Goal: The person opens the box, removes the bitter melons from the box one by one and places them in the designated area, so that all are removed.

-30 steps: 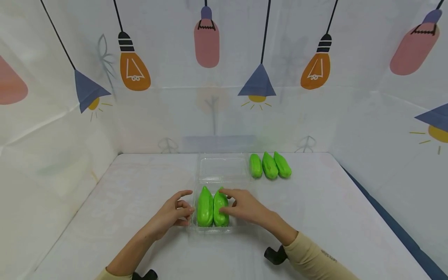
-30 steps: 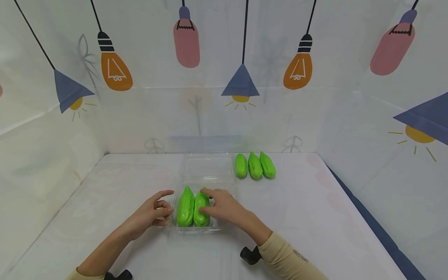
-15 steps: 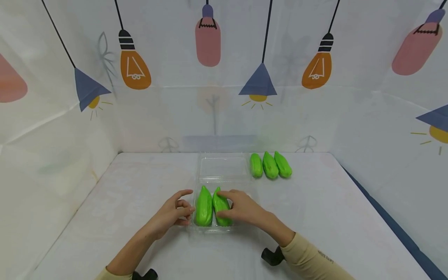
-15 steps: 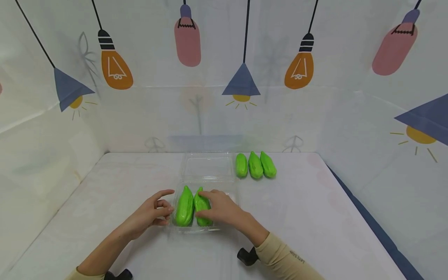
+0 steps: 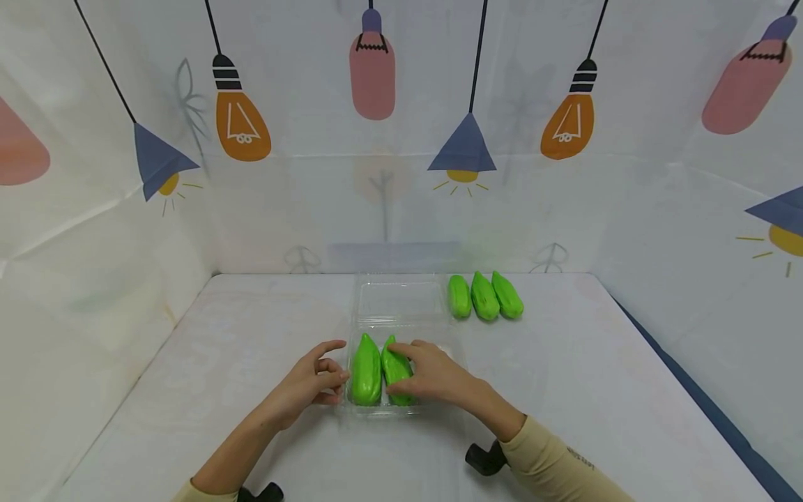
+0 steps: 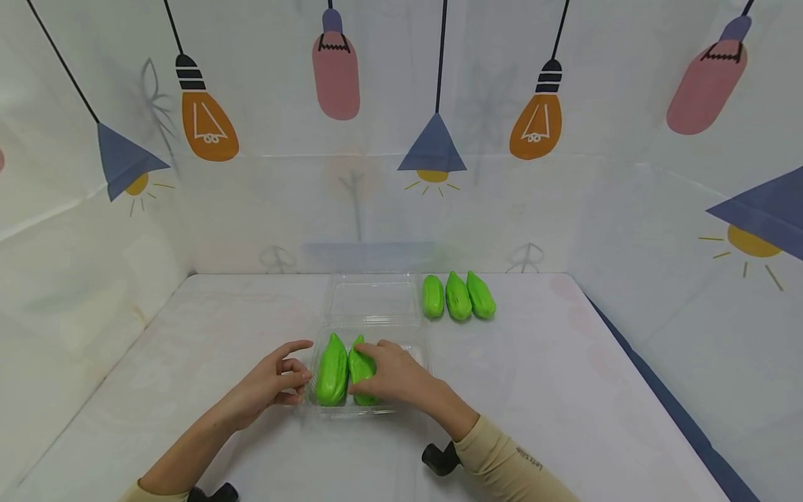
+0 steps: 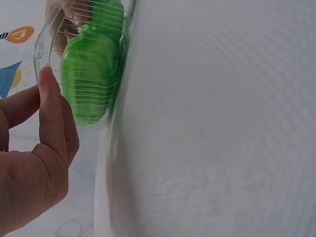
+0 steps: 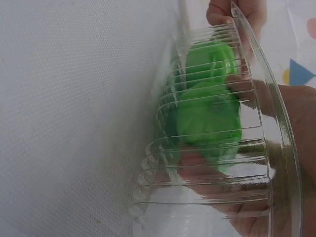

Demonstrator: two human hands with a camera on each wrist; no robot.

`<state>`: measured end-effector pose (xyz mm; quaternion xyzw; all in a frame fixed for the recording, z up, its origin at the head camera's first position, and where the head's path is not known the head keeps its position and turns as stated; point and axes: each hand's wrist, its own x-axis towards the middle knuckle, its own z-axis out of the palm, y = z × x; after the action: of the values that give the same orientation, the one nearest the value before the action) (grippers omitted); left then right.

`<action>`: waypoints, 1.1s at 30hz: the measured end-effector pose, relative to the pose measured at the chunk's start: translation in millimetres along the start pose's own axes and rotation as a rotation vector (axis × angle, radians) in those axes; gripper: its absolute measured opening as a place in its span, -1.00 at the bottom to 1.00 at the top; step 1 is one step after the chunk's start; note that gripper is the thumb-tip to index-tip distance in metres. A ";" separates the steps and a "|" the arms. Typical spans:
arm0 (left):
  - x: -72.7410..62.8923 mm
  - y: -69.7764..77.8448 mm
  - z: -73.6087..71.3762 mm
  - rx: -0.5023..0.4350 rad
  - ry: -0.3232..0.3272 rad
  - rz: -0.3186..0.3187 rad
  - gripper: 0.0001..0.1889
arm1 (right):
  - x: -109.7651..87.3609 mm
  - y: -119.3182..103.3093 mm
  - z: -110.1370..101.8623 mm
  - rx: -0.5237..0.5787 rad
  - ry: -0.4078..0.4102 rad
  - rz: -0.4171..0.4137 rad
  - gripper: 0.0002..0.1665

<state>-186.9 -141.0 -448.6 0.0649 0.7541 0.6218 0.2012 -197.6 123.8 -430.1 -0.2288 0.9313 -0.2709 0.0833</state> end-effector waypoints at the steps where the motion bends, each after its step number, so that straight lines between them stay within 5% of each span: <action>1: -0.1 0.1 0.2 0.001 0.002 -0.003 -0.26 | -0.2 0.2 -0.1 0.001 -0.002 -0.002 -0.15; 33: -1.4 1.8 -1.4 -0.014 -0.022 0.014 -0.24 | -7.7 6.0 -11.2 0.004 -0.002 -0.023 -0.12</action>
<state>-186.4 -142.4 -446.4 0.0757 0.7469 0.6278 0.2056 -196.2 137.2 -423.7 -0.2397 0.9279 -0.2736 0.0813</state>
